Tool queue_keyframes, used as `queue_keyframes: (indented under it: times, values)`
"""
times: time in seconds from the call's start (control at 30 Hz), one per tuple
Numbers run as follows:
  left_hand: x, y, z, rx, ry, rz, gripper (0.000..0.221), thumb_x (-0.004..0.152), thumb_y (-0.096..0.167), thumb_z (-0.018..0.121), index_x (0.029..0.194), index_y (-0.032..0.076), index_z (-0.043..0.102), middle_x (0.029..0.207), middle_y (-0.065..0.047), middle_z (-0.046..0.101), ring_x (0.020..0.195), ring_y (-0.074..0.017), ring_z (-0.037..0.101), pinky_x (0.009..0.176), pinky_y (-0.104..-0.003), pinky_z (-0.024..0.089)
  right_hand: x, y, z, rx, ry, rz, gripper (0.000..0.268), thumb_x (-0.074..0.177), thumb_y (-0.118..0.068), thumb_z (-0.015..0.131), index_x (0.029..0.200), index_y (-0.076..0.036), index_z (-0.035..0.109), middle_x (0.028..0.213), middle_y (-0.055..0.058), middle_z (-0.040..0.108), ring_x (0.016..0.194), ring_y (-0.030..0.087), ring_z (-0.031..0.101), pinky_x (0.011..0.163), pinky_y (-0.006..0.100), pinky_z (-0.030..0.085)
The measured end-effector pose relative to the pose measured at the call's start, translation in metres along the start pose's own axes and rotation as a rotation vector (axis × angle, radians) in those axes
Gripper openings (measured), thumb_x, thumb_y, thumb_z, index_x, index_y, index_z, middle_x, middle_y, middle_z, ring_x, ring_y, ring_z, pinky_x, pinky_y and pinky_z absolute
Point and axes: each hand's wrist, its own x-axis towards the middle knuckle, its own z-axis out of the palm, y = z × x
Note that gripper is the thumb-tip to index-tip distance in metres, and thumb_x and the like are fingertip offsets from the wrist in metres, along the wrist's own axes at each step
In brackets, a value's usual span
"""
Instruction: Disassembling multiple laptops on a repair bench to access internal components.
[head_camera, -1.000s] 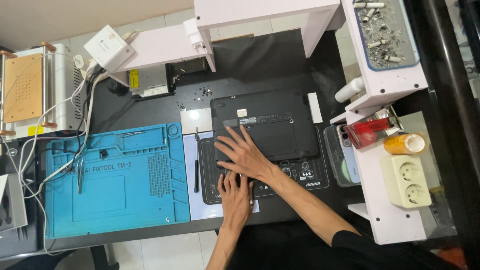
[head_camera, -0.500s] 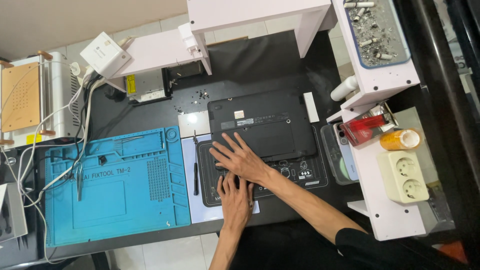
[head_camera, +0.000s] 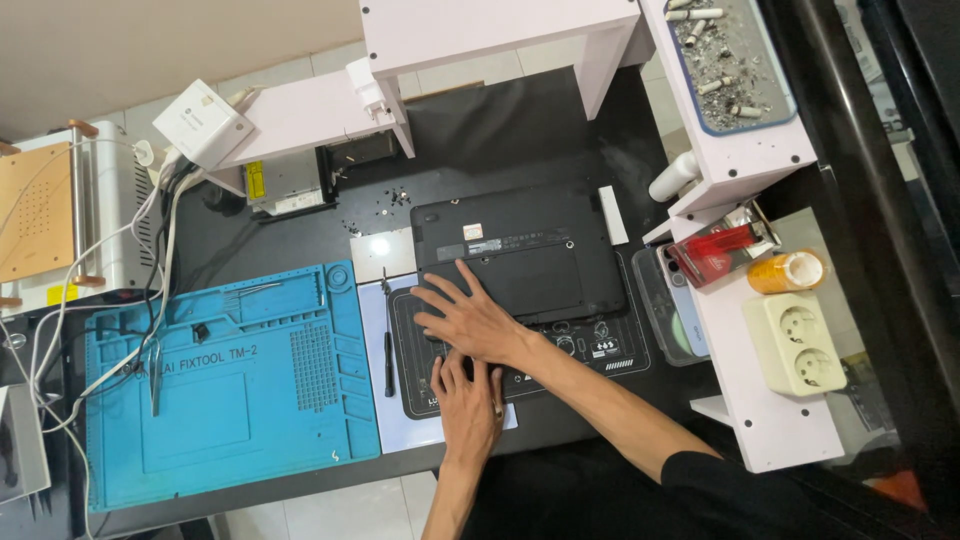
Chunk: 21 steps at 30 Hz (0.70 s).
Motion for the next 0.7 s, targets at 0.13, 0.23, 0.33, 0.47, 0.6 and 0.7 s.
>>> queue_keyframes:
  times: [0.13, 0.23, 0.33, 0.47, 0.6, 0.7]
  values:
    - [0.001, 0.001, -0.001, 0.011, -0.01, -0.016, 0.037, 0.097, 0.021, 0.063, 0.125, -0.003, 0.059, 0.131, -0.027, 0.05, 0.125, -0.0403, 0.047, 0.115, -0.057, 0.029, 0.009, 0.003, 0.005, -0.026, 0.038, -0.032, 0.033, 0.095, -0.045, 0.067, 0.107, -0.014, 0.067, 0.141, 0.011, 0.055, 0.145, 0.035, 0.042, 0.119, 0.072, 0.02]
    - [0.002, 0.003, -0.004, -0.01, 0.002, -0.026, 0.035, 0.097, 0.022, 0.063, 0.123, -0.001, 0.059, 0.13, -0.026, 0.051, 0.125, -0.0399, 0.048, 0.114, -0.057, 0.029, 0.017, 0.002, 0.004, -0.008, 0.035, -0.057, 0.044, 0.092, -0.051, 0.068, 0.102, -0.008, 0.065, 0.129, 0.012, 0.058, 0.139, 0.033, 0.046, 0.12, 0.072, 0.018]
    - [0.002, 0.004, -0.005, -0.019, -0.005, -0.029, 0.034, 0.097, 0.022, 0.063, 0.123, 0.0, 0.059, 0.127, -0.026, 0.052, 0.124, -0.0396, 0.048, 0.114, -0.057, 0.03, 0.025, 0.002, 0.001, 0.022, 0.0, -0.067, 0.048, 0.09, -0.051, 0.071, 0.102, -0.005, 0.064, 0.121, 0.011, 0.06, 0.13, 0.029, 0.052, 0.124, 0.068, 0.019]
    - [0.004, 0.006, -0.008, -0.031, 0.019, -0.024, 0.034, 0.097, 0.021, 0.063, 0.124, 0.001, 0.059, 0.126, -0.024, 0.053, 0.123, -0.0382, 0.049, 0.114, -0.056, 0.031, 0.037, 0.005, 0.009, 0.067, -0.015, -0.106, 0.044, 0.083, -0.046, 0.075, 0.097, -0.005, 0.067, 0.114, 0.009, 0.063, 0.119, 0.028, 0.056, 0.122, 0.06, 0.026]
    - [0.005, 0.006, -0.01, -0.035, 0.037, -0.018, 0.037, 0.096, 0.021, 0.063, 0.128, 0.002, 0.058, 0.128, -0.023, 0.053, 0.124, -0.0385, 0.048, 0.113, -0.055, 0.031, 0.044, 0.005, 0.008, 0.09, 0.002, -0.174, 0.037, 0.081, -0.041, 0.078, 0.091, -0.006, 0.072, 0.104, 0.007, 0.066, 0.112, 0.027, 0.057, 0.112, 0.051, 0.037]
    - [0.004, 0.005, -0.008, -0.021, 0.021, -0.031, 0.037, 0.096, 0.022, 0.063, 0.127, 0.003, 0.058, 0.128, -0.023, 0.053, 0.125, -0.0386, 0.048, 0.113, -0.055, 0.03, 0.047, 0.003, 0.005, 0.082, -0.031, -0.187, 0.034, 0.082, -0.04, 0.077, 0.087, -0.006, 0.073, 0.096, 0.005, 0.067, 0.107, 0.024, 0.058, 0.106, 0.047, 0.04]
